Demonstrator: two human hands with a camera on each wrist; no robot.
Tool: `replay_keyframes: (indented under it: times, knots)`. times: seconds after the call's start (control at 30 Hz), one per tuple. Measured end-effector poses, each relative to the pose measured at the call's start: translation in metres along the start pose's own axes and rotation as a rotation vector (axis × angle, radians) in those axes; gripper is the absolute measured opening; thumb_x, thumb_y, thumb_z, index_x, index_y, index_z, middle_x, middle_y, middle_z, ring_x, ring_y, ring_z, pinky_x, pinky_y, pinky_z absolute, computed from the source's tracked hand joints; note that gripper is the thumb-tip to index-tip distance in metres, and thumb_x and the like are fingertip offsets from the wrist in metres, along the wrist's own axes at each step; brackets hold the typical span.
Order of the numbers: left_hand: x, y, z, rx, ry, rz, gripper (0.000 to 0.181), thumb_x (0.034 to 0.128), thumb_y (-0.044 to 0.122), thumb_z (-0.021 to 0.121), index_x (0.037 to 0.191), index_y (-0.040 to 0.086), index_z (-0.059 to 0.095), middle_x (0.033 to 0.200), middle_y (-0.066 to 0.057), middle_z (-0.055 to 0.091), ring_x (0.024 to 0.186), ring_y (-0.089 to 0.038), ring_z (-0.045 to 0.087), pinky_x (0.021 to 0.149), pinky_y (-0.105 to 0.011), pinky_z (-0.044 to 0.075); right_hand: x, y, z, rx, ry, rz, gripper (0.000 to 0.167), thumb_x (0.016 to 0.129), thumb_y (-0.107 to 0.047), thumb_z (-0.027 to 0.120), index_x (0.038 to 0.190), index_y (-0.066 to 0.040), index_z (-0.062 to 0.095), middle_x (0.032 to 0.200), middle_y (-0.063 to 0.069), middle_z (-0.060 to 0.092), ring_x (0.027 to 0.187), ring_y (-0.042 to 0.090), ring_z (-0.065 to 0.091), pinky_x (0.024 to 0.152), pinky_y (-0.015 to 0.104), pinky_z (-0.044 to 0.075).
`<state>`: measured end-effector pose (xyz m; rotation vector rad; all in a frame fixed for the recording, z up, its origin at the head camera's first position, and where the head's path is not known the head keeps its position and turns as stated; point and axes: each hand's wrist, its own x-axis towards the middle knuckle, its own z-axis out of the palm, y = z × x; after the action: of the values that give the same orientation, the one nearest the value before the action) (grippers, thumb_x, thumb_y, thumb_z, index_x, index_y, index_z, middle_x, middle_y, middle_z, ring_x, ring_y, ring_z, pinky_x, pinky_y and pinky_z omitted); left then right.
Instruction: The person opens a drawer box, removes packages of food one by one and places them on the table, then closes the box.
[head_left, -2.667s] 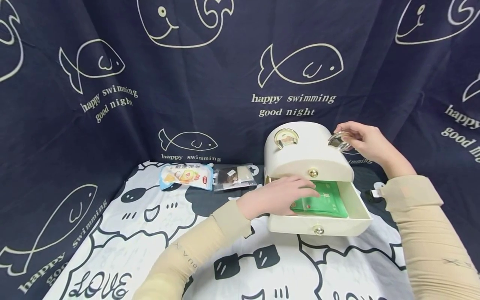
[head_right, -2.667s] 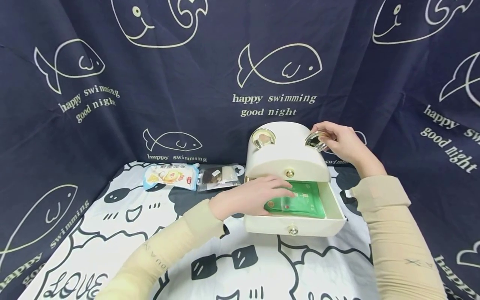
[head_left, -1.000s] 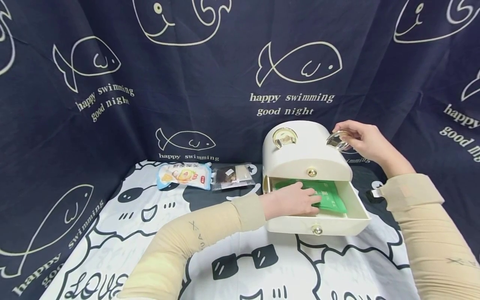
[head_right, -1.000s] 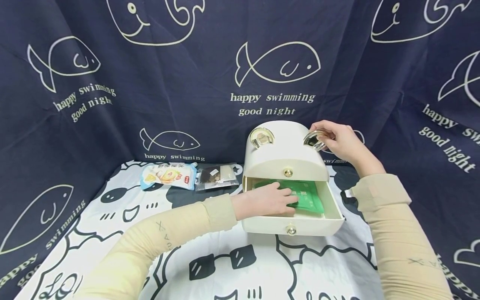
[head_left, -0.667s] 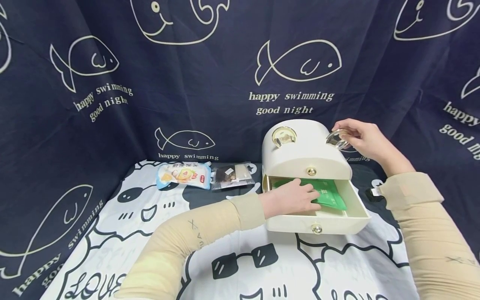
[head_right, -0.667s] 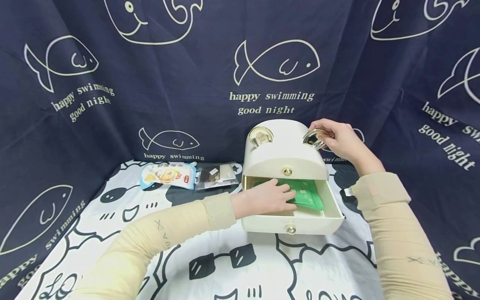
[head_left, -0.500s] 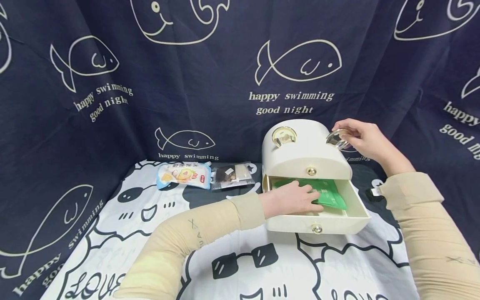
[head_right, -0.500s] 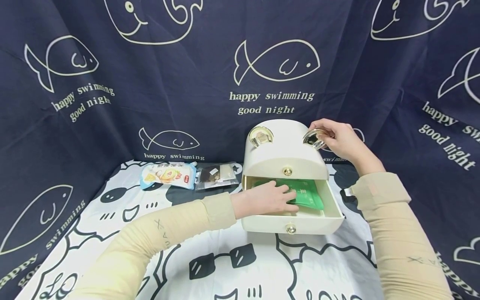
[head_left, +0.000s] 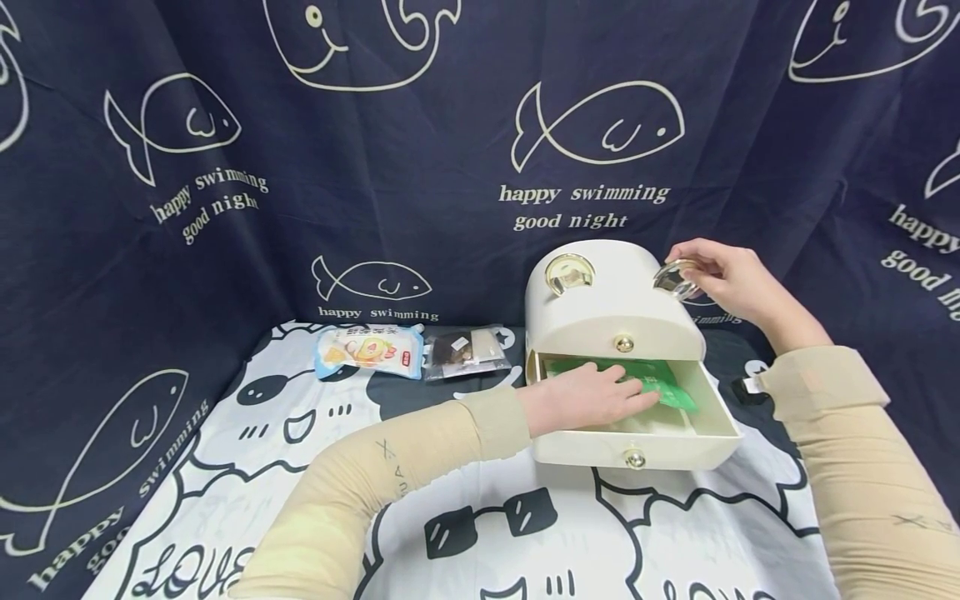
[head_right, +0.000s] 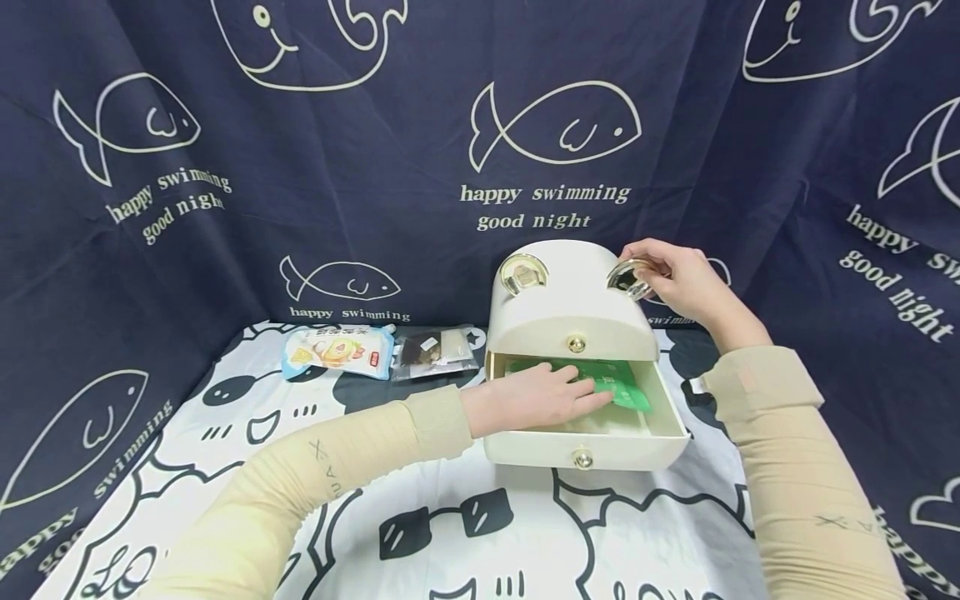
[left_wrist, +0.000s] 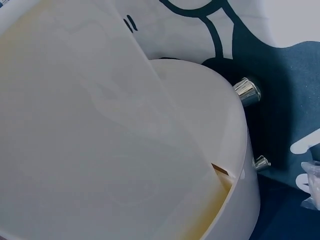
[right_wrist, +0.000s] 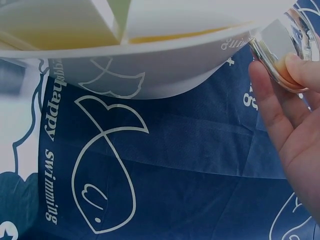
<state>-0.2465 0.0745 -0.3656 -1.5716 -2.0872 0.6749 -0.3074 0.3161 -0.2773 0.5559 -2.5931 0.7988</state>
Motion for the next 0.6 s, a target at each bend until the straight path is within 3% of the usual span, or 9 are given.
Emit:
replay_keyframes:
  times: [0.13,0.23,0.43,0.6]
  knots:
    - [0.0003,0.0003,0.0006,0.019,0.027,-0.009,0.037,0.1018,0.019,0.028,0.137,0.022,0.04,0.126,0.009,0.05,0.103,-0.012,0.052,0.064,-0.022,0.049,0.0001,0.0,-0.0002,0.017,0.004,-0.008,0.025,0.085,0.007,0.059,0.105,-0.008,0.064,0.082,-0.019,0.063,0.071,0.0,0.062,0.059,0.015,0.051]
    - [0.0006,0.0001,0.0007,0.025,0.025,0.0,0.035,0.1018,0.021,0.029,0.134,0.026,0.042,0.126,0.009,0.049,0.104,-0.012,0.051,0.064,-0.022,0.049,-0.0002,-0.0004,-0.0005,0.018,0.005,-0.008,0.025,0.085,0.007,0.059,0.105,-0.008,0.064,0.081,-0.025,0.059,0.071,0.0,0.061,0.059,0.015,0.051]
    - [0.0011,-0.0001,-0.0004,0.021,-0.005,0.029,0.036,0.102,0.022,0.03,0.135,0.033,0.041,0.129,0.007,0.049,0.108,-0.014,0.049,0.068,-0.026,0.049,-0.0003,-0.0001,-0.0003,0.008,0.006,-0.01,0.025,0.086,0.006,0.059,0.105,-0.008,0.064,0.081,-0.026,0.059,0.071,0.0,0.062,0.059,0.015,0.051]
    - [0.0006,-0.0008,-0.0028,0.026,-0.023,0.037,0.038,0.1021,0.023,0.03,0.136,0.038,0.039,0.129,0.008,0.049,0.109,-0.015,0.047,0.072,-0.03,0.049,-0.0004,0.0004,0.0,-0.009,0.01,-0.009,0.025,0.085,0.006,0.06,0.106,-0.009,0.064,0.085,-0.008,0.066,0.071,-0.002,0.061,0.059,0.015,0.051]
